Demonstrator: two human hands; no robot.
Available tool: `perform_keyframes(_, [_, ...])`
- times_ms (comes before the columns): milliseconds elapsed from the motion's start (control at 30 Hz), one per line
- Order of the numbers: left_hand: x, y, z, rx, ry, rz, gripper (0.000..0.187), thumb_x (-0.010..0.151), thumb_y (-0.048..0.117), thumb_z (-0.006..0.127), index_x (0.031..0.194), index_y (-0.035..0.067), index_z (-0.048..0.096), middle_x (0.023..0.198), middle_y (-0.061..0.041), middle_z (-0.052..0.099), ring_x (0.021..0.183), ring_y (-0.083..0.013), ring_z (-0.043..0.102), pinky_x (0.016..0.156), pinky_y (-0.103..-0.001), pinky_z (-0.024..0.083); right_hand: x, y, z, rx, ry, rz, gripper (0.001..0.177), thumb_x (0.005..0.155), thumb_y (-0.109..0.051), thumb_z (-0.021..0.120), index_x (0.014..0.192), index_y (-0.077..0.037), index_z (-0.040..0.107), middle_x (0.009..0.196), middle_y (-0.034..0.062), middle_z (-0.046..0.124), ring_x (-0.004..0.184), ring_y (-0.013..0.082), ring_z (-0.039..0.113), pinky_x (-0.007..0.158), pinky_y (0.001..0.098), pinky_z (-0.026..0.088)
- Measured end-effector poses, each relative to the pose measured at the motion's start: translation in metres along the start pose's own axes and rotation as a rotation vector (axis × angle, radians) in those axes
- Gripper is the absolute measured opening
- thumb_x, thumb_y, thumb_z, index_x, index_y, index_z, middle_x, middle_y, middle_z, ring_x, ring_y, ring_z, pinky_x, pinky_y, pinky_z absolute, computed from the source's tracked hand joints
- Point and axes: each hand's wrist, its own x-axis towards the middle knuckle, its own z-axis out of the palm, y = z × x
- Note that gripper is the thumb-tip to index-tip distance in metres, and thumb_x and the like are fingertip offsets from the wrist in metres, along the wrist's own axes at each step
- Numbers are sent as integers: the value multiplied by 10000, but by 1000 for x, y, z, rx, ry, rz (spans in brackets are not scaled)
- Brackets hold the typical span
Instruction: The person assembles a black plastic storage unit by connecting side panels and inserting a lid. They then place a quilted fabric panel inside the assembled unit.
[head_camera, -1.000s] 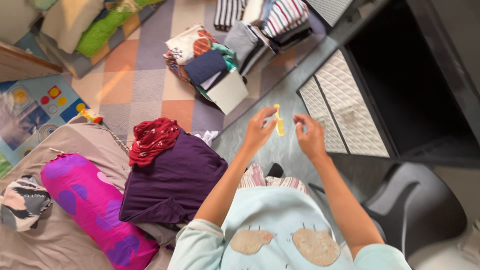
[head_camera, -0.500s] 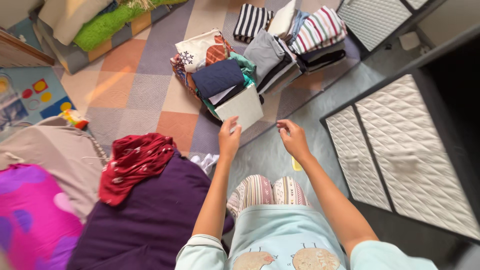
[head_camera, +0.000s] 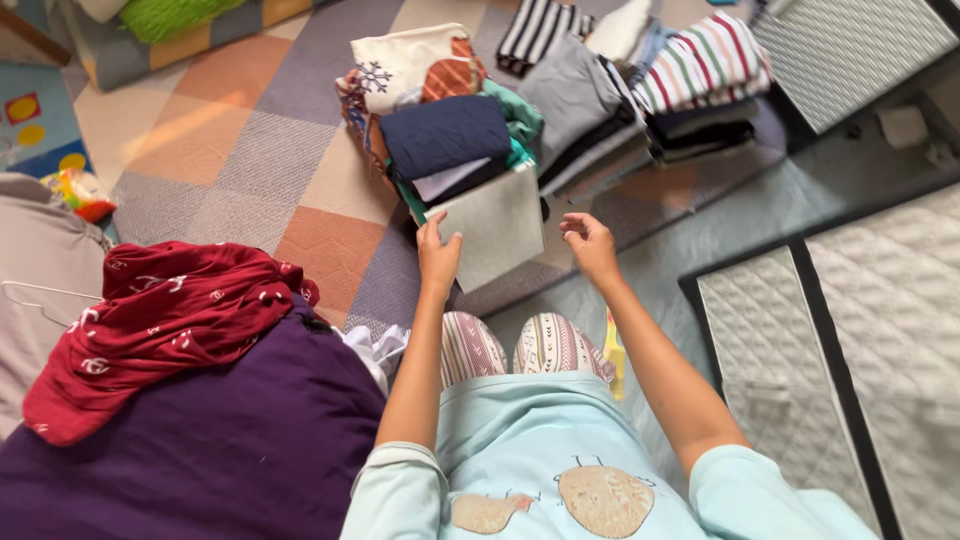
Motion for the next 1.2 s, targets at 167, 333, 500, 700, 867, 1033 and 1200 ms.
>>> perform_keyframes(167, [12,-34,17,50,71,-119,703,861,135,703,1500,54,423,1484,-241,452,1368,-388,470,1132,-424,393,69,35,25,2,-42,159,415,889,-57,652,1301,-7,638,1187,103,734,1089,174,676,945,317,530])
perform_keyframes(333, [25,-63,35,78,30,-310,837,877,170,693,1574,10,257,1566,-272,376,1429,-409,405,1153,-420,357,99,68,48,-68,-63,179,546,864,-85,689,1386,2,556,1352,150,651,1275,230,613,1074,349,479])
perform_keyframes(500, [39,-86,54,163,140,-331,826,847,162,719,1511,-75,288,1387,-346,515,1279,-470,533,1068,-448,426,108,83,77,-26,-107,157,691,802,-65,700,1451,10,474,1433,193,574,1335,303,543,1103,380,429])
perform_keyframes(700, [36,-94,56,241,151,-344,558,882,148,691,1362,-64,499,1191,-322,662,1105,-477,650,953,-493,507,103,90,84,-170,-16,234,636,829,-130,750,1412,-36,514,1353,191,509,1247,321,523,1050,399,425])
perform_keyframes(867, [32,-55,32,310,158,-193,349,950,166,667,1231,-31,606,1130,-267,689,1006,-440,670,865,-493,519,97,77,72,-80,29,220,256,987,-186,693,1191,-50,619,1109,97,595,996,199,573,888,333,488])
perform_keyframes(1033, [47,9,-7,26,-64,-108,282,978,225,666,1142,1,611,972,-139,705,882,-241,689,786,-354,523,86,4,46,214,133,136,133,1035,-188,655,1066,-68,607,934,-40,629,853,60,538,778,237,463])
perform_keyframes(1200, [53,60,-11,-557,-309,-67,154,1069,175,610,1045,26,582,912,2,586,826,-68,502,726,-253,427,63,-70,6,300,311,75,157,1009,-196,712,1061,-64,646,935,-33,628,843,56,526,774,233,456])
